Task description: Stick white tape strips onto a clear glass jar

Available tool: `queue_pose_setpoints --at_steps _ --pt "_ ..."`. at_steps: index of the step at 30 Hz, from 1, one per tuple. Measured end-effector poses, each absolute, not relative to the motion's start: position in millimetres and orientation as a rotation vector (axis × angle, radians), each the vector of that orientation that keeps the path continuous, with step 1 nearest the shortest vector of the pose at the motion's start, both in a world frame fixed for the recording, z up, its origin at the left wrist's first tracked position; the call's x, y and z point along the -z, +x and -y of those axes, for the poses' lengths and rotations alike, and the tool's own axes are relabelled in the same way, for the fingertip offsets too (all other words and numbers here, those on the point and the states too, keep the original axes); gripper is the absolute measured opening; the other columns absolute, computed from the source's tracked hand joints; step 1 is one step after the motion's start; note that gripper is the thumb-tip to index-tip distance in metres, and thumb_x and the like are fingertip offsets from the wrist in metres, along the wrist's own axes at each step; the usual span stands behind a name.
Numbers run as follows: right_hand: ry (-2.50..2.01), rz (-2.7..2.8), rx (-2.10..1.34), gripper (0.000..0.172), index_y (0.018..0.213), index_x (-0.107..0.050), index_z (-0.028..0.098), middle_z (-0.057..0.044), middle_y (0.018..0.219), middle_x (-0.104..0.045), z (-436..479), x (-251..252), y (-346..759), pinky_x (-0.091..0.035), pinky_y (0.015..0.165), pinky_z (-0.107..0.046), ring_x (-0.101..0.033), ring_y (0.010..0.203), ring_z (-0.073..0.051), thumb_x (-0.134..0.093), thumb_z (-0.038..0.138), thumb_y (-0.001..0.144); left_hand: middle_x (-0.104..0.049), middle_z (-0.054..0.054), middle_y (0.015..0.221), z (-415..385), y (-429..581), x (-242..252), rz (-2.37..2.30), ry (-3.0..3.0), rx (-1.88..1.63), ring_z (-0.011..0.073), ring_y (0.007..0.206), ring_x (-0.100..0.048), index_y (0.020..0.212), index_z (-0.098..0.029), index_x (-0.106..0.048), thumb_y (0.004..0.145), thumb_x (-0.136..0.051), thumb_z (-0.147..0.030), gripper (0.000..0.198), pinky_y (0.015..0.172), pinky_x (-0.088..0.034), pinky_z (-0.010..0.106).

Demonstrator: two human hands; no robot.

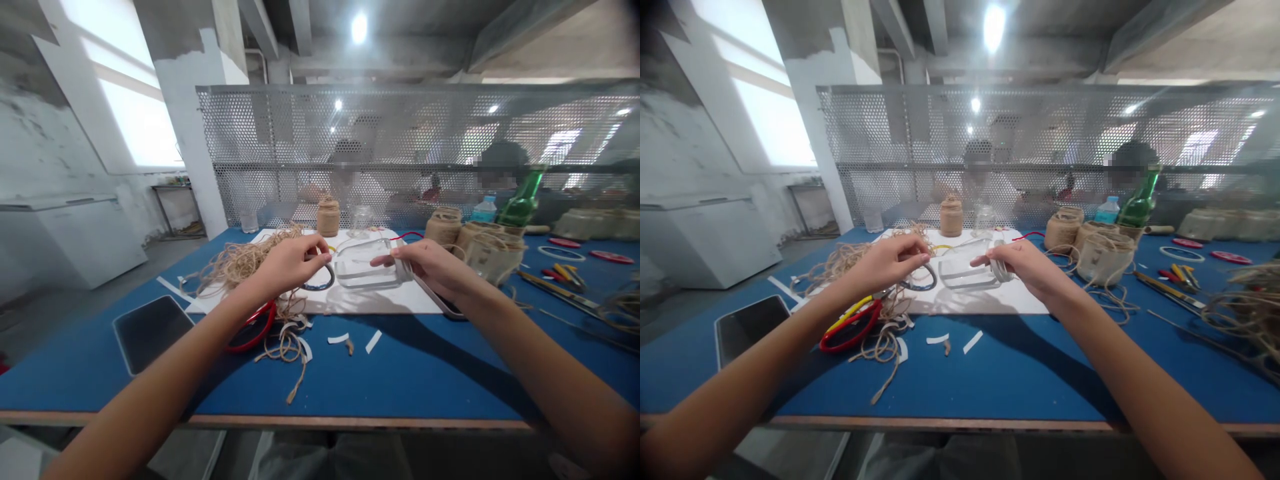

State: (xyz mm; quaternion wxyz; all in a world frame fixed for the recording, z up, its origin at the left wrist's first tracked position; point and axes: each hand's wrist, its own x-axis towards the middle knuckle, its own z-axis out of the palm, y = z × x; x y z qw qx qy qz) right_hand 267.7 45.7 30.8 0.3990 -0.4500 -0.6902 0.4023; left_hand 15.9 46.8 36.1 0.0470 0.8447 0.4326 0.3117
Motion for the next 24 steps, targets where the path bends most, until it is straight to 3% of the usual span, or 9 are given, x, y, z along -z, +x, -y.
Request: queue_pose_setpoints --at_steps 5,11,24 --pt "-1.114 1.680 -1.051 0.028 0.080 -0.072 0.015 -0.006 0.078 -0.066 -43.0 -36.2 268.0 -0.039 0.060 -0.027 -0.052 0.067 -0.016 -0.051 0.032 0.075 -0.061 0.001 0.069 -48.0 13.4 -34.8 -1.388 2.619 -0.973 0.0116 0.061 -0.050 0.085 -0.019 -0.059 0.080 -0.046 -0.032 0.020 0.056 -0.033 0.022" --pt "-1.042 1.548 -1.168 0.021 0.073 -0.071 0.016 -0.007 0.084 -0.068 -47.1 -34.0 272.4 -0.042 0.067 -0.028 -0.056 0.075 -0.018 -0.053 0.029 0.072 -0.065 0.003 0.087 -48.0 13.9 -35.1 -1.376 2.609 -1.136 0.0156 0.079 -0.057 0.088 -0.020 -0.059 0.081 -0.045 -0.030 0.018 0.068 -0.040 0.025" --pt "-0.958 1.485 -1.263 0.015 0.065 -0.065 0.017 -0.005 0.075 -0.067 -44.2 -36.2 270.3 -0.044 0.066 -0.027 -0.058 0.071 -0.016 -0.055 0.026 0.068 -0.063 0.003 0.087 -47.7 14.6 -34.9 -1.252 2.593 -1.320 0.0141 0.083 -0.055 0.084 -0.017 -0.058 0.080 -0.048 -0.022 0.012 0.072 -0.041 0.025"
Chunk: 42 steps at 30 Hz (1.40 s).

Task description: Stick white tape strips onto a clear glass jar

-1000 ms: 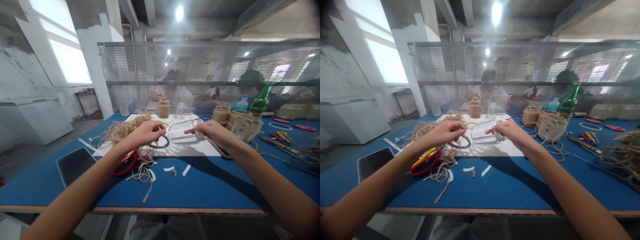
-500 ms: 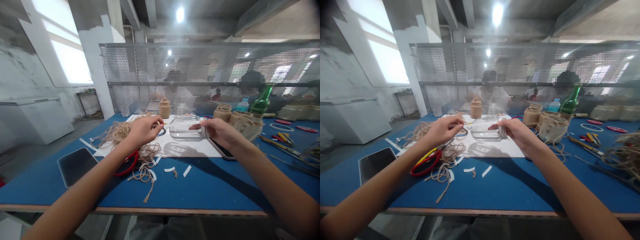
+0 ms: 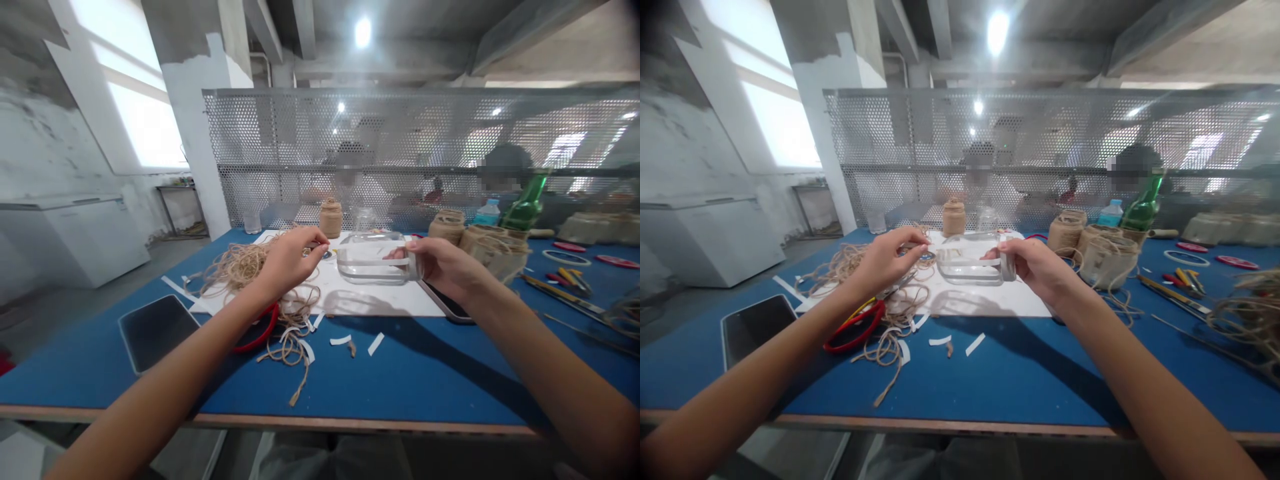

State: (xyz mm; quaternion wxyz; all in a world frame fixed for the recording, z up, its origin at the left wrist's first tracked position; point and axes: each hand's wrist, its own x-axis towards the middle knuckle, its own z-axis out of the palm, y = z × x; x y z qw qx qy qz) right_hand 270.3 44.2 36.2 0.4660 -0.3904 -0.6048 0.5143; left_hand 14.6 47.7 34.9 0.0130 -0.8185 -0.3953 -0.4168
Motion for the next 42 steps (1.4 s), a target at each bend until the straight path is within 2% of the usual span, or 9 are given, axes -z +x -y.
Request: queue_pose_setpoints --at_steps 8,12,19,27,32,34,36,38,42 --pt "-0.938 1.452 -1.265 0.017 0.067 -0.068 0.017 -0.006 0.073 -0.067 -41 -38 268 -0.045 0.063 -0.027 -0.059 0.068 -0.016 -0.054 0.027 0.069 -0.064 0.002 0.087 -47 16 -35 1.220 -2.608 1.359 0.0130 0.081 -0.056 0.082 -0.016 -0.059 0.080 -0.049 -0.021 0.012 0.073 -0.042 0.025" --pt "-0.879 1.421 -1.257 0.016 0.060 -0.068 0.017 -0.005 0.072 -0.068 -38 -39 265 -0.046 0.063 -0.026 -0.060 0.069 -0.017 -0.056 0.027 0.066 -0.063 0.001 0.081 -47 17 -33 1.196 -2.637 1.441 0.0120 0.076 -0.056 0.079 -0.016 -0.059 0.080 -0.048 -0.021 0.011 0.071 -0.043 0.024" --pt "-0.808 1.441 -1.276 0.018 0.058 -0.068 0.019 -0.005 0.072 -0.069 -38 -38 264 -0.046 0.064 -0.027 -0.061 0.071 -0.018 -0.055 0.028 0.066 -0.061 0.002 0.082 -47 17 -30 1.184 -2.730 1.562 0.0125 0.076 -0.056 0.082 -0.016 -0.057 0.081 -0.047 -0.025 0.013 0.068 -0.043 0.025" --pt "-0.807 1.560 -1.235 0.019 0.057 -0.069 0.018 -0.006 0.071 -0.069 -40 -36 267 -0.046 0.071 -0.030 -0.061 0.073 -0.020 -0.055 0.027 0.067 -0.060 0.001 0.078 -46 19 -31 1.205 -2.806 1.466 0.0124 0.075 -0.055 0.077 -0.015 -0.057 0.079 -0.048 -0.021 0.011 0.068 -0.041 0.026" --pt "-0.710 1.684 -1.156 0.018 0.056 -0.070 0.019 -0.005 0.060 -0.067 -45 -36 274 -0.045 0.078 -0.032 -0.062 0.071 -0.019 -0.057 0.025 0.067 -0.061 0.002 0.084 -43 21 -30 1.302 -2.916 1.314 0.0138 0.079 -0.055 0.080 -0.016 -0.058 0.080 -0.048 -0.025 0.014 0.070 -0.041 0.028" --pt "-0.675 1.730 -1.162 0.018 0.057 -0.071 0.018 -0.005 0.060 -0.068 -48 -35 277 -0.046 0.077 -0.032 -0.063 0.069 -0.019 -0.057 0.024 0.067 -0.061 0.003 0.085 -43 22 -29 1.331 -2.947 1.304 0.0142 0.079 -0.055 0.090 -0.016 -0.057 0.079 -0.050 -0.025 0.017 0.070 -0.042 0.028" --pt "-0.648 1.766 -1.181 0.018 0.058 -0.071 0.018 -0.005 0.061 -0.068 -49 -34 280 -0.047 0.075 -0.031 -0.063 0.068 -0.018 -0.057 0.023 0.068 -0.059 0.002 0.083 -43 22 -27 1.327 -3.001 1.338 0.0140 0.077 -0.055 0.113 -0.017 -0.047 0.079 -0.051 -0.025 0.035 0.070 -0.043 0.028" --pt "-0.628 1.786 -1.186 0.018 0.058 -0.071 0.018 -0.005 0.062 -0.068 -50 -34 281 -0.047 0.072 -0.030 -0.063 0.068 -0.018 -0.056 0.022 0.068 -0.058 0.002 0.083 -42 22 -25 1.292 -3.046 1.321 0.0139 0.077 -0.055 0.126 -0.018 -0.035 0.079 -0.050 -0.025 0.050 0.072 -0.043 0.029" --pt "-0.623 1.800 -1.138 0.020 0.055 -0.070 0.018 -0.005 0.058 -0.067 -50 -34 282 -0.047 0.072 -0.030 -0.062 0.062 -0.017 -0.055 0.021 0.068 -0.059 0.005 0.092 -40 23 -27 1.267 -3.035 1.141 0.0151 0.081 -0.054 0.120 -0.020 -0.047 0.080 -0.049 -0.027 0.040 0.073 -0.042 0.029"
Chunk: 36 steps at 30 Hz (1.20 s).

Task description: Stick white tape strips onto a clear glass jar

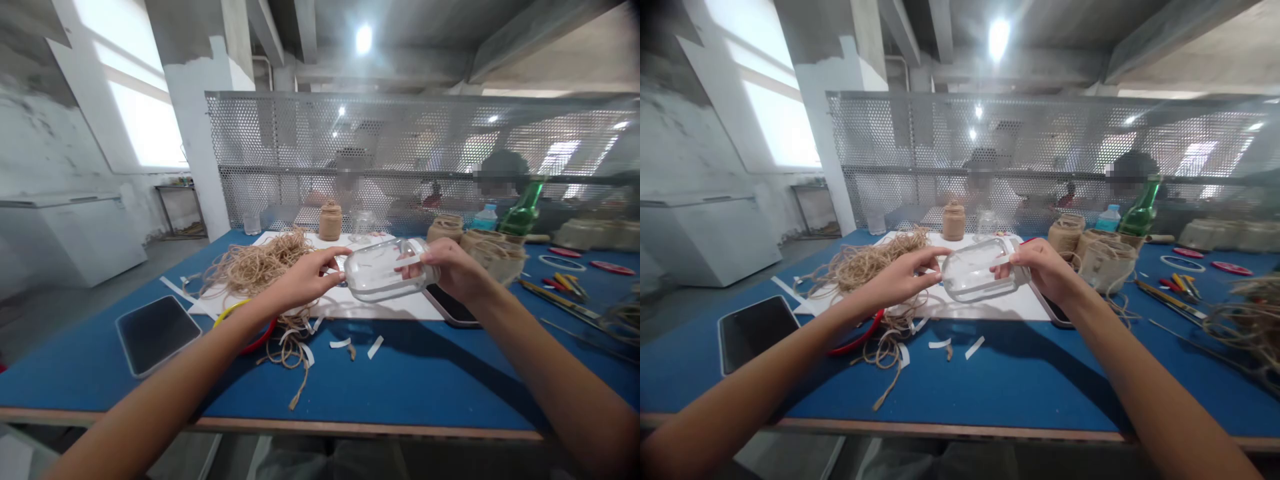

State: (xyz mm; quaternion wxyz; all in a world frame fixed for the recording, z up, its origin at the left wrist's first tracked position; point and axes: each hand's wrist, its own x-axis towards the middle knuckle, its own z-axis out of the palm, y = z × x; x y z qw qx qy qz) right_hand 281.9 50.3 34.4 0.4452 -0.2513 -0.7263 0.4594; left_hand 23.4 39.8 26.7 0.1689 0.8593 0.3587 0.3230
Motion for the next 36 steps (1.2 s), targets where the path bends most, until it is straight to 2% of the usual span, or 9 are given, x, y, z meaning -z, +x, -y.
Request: queue_pose_setpoints --at_steps 4,7,11,14,17,20,24,36 --pt "-0.619 1.756 -1.124 0.022 0.050 -0.067 0.018 -0.003 0.052 -0.064 -51 -34 282 -0.046 0.077 -0.031 -0.060 0.058 -0.016 -0.056 0.024 0.068 -0.060 0.006 0.097 -36 27 -30 -1.069 2.465 -0.884 0.0163 0.085 -0.055 0.119 -0.019 -0.048 0.080 -0.049 -0.026 0.040 0.073 -0.043 0.029" --pt "-0.685 1.698 -1.131 0.022 0.050 -0.067 0.017 -0.004 0.052 -0.063 -52 -34 281 -0.046 0.078 -0.031 -0.062 0.064 -0.018 -0.057 0.026 0.067 -0.060 0.006 0.100 -36 27 -28 -1.081 2.485 -0.896 0.0165 0.088 -0.055 0.120 -0.020 -0.046 0.080 -0.048 -0.025 0.041 0.076 -0.043 0.029" --pt "-0.864 1.611 -1.176 0.021 0.054 -0.068 0.014 -0.008 0.063 -0.067 -54 -33 280 -0.047 0.066 -0.027 -0.062 0.070 -0.020 -0.057 0.027 0.066 -0.063 0.003 0.087 -43 24 -21 -1.166 2.516 -0.837 0.0165 0.080 -0.057 0.121 -0.022 -0.044 0.079 -0.048 -0.027 0.043 0.076 -0.044 0.032" --pt "-0.999 1.566 -1.191 0.019 0.057 -0.067 0.012 -0.008 0.063 -0.067 -56 -31 279 -0.045 0.055 -0.025 -0.059 0.059 -0.016 -0.059 0.027 0.066 -0.062 0.006 0.099 -44 25 -18 -1.191 2.611 -0.968 0.0183 0.092 -0.055 0.112 -0.020 -0.052 0.081 -0.045 -0.025 0.032 0.084 -0.041 0.035" --pt "-1.087 1.469 -1.203 0.015 0.057 -0.065 0.013 -0.006 0.055 -0.064 -56 -32 274 -0.043 0.049 -0.024 -0.056 0.049 -0.014 -0.061 0.026 0.065 -0.054 0.008 0.116 -36 33 -20 -1.155 2.830 -1.238 0.0209 0.110 -0.045 0.111 -0.019 -0.053 0.086 -0.037 -0.025 0.030 0.097 -0.030 0.040" --pt "-1.090 1.475 -1.185 0.014 0.058 -0.063 0.015 -0.003 0.054 -0.062 -53 -34 267 -0.043 0.049 -0.024 -0.054 0.048 -0.012 -0.062 0.026 0.067 -0.041 0.009 0.132 -27 45 -23 -1.008 3.083 -1.141 0.0242 0.119 -0.035 0.127 -0.022 -0.041 0.088 -0.034 -0.033 0.041 0.100 -0.022 0.044" --pt "-1.076 1.578 -1.187 0.017 0.063 -0.063 0.015 -0.003 0.057 -0.062 -46 -35 259 -0.042 0.049 -0.023 -0.054 0.051 -0.012 -0.060 0.030 0.071 -0.024 0.010 0.142 -25 56 -20 -0.958 3.188 -1.063 0.0268 0.129 -0.019 0.134 -0.027 -0.031 0.087 -0.033 -0.047 0.051 0.102 -0.012 0.048" --pt "-1.041 1.581 -1.164 0.018 0.061 -0.062 0.014 -0.002 0.055 -0.060 -35 -38 255 -0.040 0.050 -0.023 -0.053 0.050 -0.011 -0.058 0.028 0.071 -0.013 0.005 0.146 -29 55 -14 -0.988 3.037 -1.015 0.0263 0.133 -0.008 0.136 -0.033 -0.022 0.089 -0.019 -0.049 0.050 0.103 -0.010 0.051"
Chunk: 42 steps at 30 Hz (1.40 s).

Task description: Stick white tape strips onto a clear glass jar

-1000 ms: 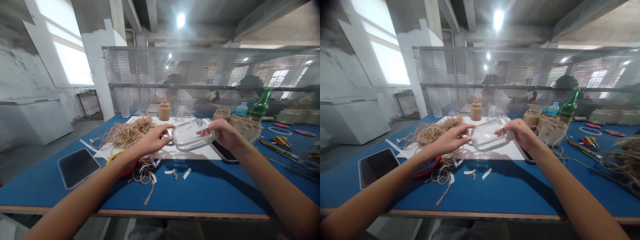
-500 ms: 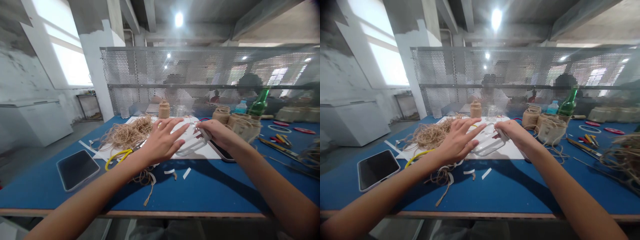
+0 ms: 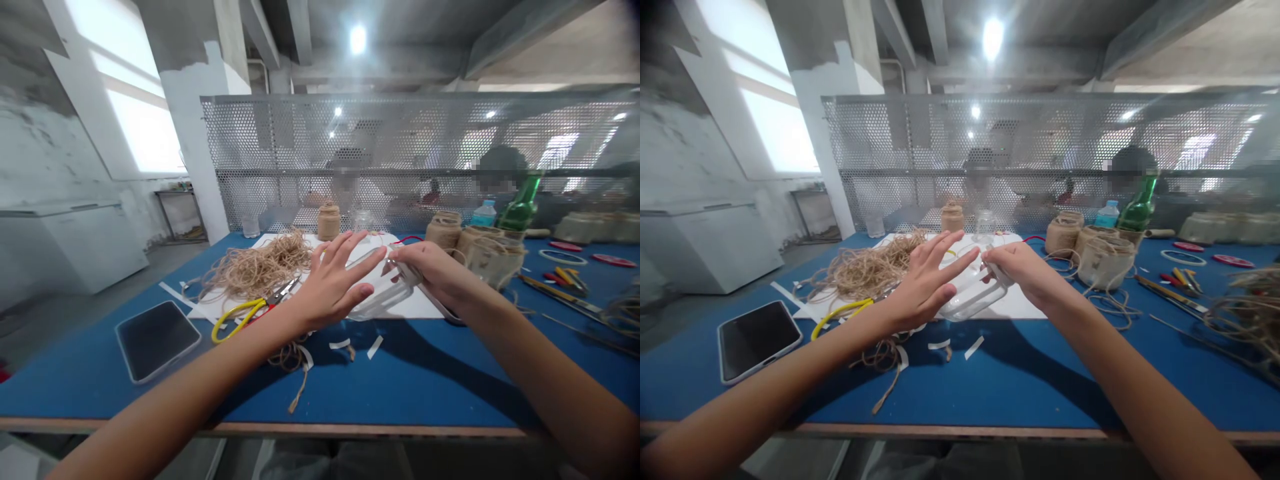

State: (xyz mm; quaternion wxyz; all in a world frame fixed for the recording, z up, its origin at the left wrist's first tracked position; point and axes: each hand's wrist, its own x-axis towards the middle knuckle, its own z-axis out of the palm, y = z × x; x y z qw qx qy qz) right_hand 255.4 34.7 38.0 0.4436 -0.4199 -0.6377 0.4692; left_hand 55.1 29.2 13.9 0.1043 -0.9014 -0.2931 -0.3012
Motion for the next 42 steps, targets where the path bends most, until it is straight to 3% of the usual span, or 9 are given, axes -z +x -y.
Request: queue_pose_setpoints --at_steps 8,18,26,34,36,39,42 --pt "-1.022 1.566 -1.134 0.017 0.058 -0.062 0.014 -0.001 0.053 -0.059 -36 -38 256 -0.039 0.049 -0.022 -0.052 0.050 -0.010 -0.059 0.026 0.069 -0.014 0.002 0.147 -25 57 -15 0.896 -2.735 0.899 0.0225 0.134 -0.005 0.138 -0.032 -0.016 0.091 -0.015 -0.043 0.048 0.104 -0.011 0.048" --pt "-1.035 1.647 -1.101 0.023 0.056 -0.063 0.014 -0.001 0.052 -0.058 -34 -32 253 -0.036 0.049 -0.021 -0.049 0.048 -0.008 -0.055 0.028 0.073 -0.036 0.009 0.137 -26 55 -23 0.716 -2.456 0.848 0.0242 0.132 -0.016 0.127 -0.025 -0.040 0.087 -0.033 -0.047 0.047 0.105 -0.003 0.046" --pt "-1.059 1.580 -1.181 0.019 0.058 -0.064 0.013 -0.004 0.056 -0.062 -36 -36 254 -0.043 0.051 -0.024 -0.055 0.050 -0.012 -0.060 0.030 0.067 -0.032 0.005 0.138 -29 48 -20 1.015 -2.565 1.000 0.0218 0.129 -0.019 0.133 -0.030 -0.030 0.092 -0.015 -0.040 0.045 0.102 -0.014 0.047" --pt "-1.056 1.592 -1.163 0.019 0.058 -0.065 0.014 -0.005 0.058 -0.063 -38 -38 261 -0.043 0.051 -0.025 -0.054 0.051 -0.013 -0.060 0.029 0.068 -0.029 0.004 0.141 -32 41 -20 0.830 -2.512 0.874 0.0246 0.130 -0.017 0.129 -0.032 -0.038 0.089 -0.029 -0.044 0.043 0.103 -0.006 0.049" --pt "-1.072 1.532 -1.150 0.017 0.057 -0.064 0.014 -0.005 0.056 -0.062 -40 -40 264 -0.042 0.048 -0.024 -0.053 0.050 -0.012 -0.061 0.028 0.066 -0.038 0.006 0.135 -36 38 -20 0.935 -2.492 0.929 0.0248 0.126 -0.026 0.126 -0.029 -0.042 0.090 -0.027 -0.042 0.042 0.101 -0.011 0.049" --pt "-1.102 1.471 -1.126 0.016 0.054 -0.064 0.013 -0.005 0.055 -0.061 -44 -41 269 -0.041 0.047 -0.024 -0.054 0.050 -0.013 -0.061 0.027 0.063 -0.056 0.007 0.112 -38 33 -21 1.130 -2.592 1.017 0.0197 0.106 -0.047 0.124 -0.022 -0.043 0.092 -0.017 -0.037 0.044 0.094 -0.028 0.041" --pt "-1.104 1.497 -1.116 0.016 0.053 -0.064 0.013 -0.005 0.053 -0.061 -47 -40 271 -0.042 0.047 -0.023 -0.054 0.049 -0.012 -0.062 0.026 0.062 -0.050 0.008 0.121 -35 34 -21 1.016 -2.615 0.984 0.0206 0.112 -0.042 0.127 -0.023 -0.040 0.092 -0.018 -0.040 0.045 0.096 -0.027 0.040"
